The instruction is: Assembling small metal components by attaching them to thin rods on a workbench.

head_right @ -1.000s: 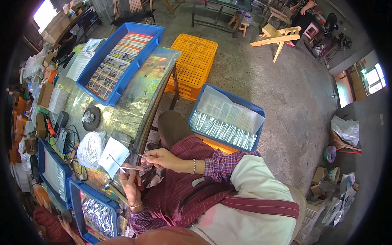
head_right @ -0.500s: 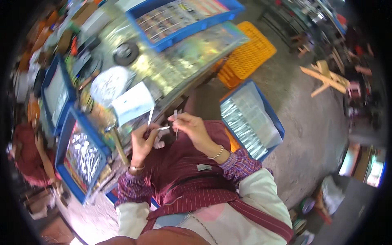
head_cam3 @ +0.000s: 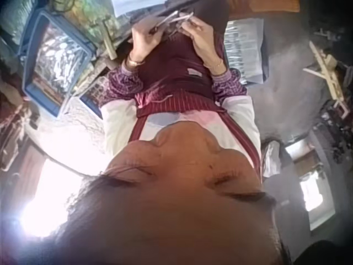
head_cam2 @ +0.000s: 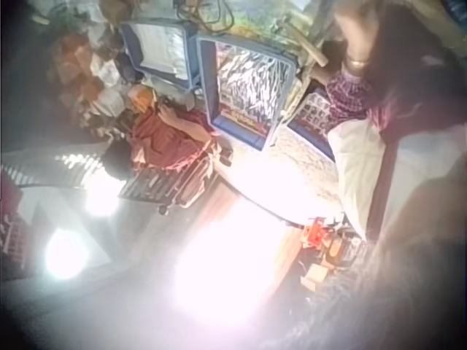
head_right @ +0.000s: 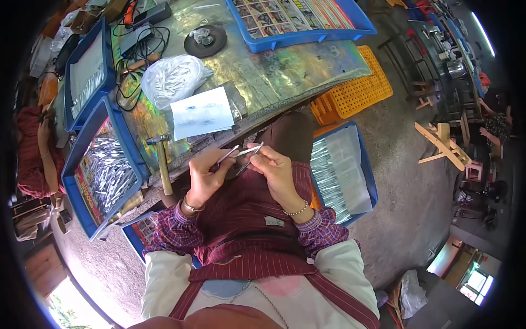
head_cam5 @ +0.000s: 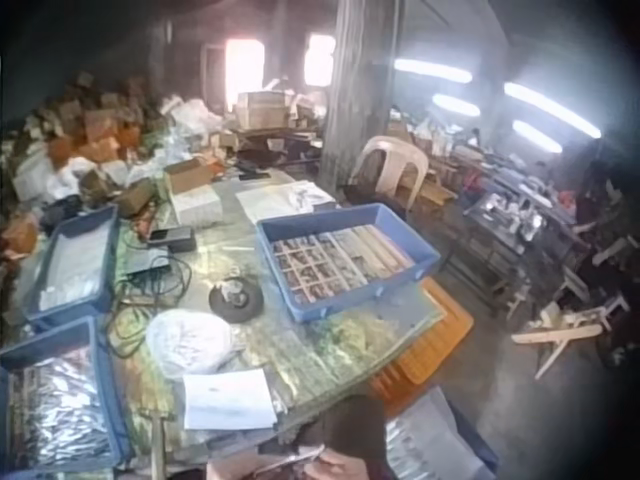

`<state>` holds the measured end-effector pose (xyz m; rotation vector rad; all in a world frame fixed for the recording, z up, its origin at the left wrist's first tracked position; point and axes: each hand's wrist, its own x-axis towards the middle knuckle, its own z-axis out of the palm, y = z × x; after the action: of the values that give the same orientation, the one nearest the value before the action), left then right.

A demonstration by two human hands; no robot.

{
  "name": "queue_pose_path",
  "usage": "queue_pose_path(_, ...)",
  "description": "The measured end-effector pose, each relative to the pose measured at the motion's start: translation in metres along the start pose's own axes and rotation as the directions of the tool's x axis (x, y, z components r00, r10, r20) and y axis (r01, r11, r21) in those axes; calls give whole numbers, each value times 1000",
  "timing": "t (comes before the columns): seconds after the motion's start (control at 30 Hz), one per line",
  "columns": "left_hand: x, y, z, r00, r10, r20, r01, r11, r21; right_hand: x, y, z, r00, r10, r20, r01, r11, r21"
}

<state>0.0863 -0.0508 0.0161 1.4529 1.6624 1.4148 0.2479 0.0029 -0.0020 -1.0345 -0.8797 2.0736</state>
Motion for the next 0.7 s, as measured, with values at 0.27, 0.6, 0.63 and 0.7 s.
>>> queue_pose_path(0.27, -1, -7, 7, 992, 115, 52, -118, 992, 47, 2, 7, -4, 997, -46, -63, 48, 999, 25)
queue_pose_path(0.6, -5, -6, 10, 990, 93, 103, -100, 993, 66, 0, 7, 0, 997, -51, -58, 56, 995, 80)
queue_pose_path(0.63, -4, -6, 11, 989, 111, 98, -118, 990, 71, 0, 7, 0, 997, -48, -64, 53, 995, 83)
queue_pose_path(0.7, -5, -7, 12, 988, 120, 97, -128, 989, 76, 0, 7, 0, 997, -44, -69, 50, 995, 84)
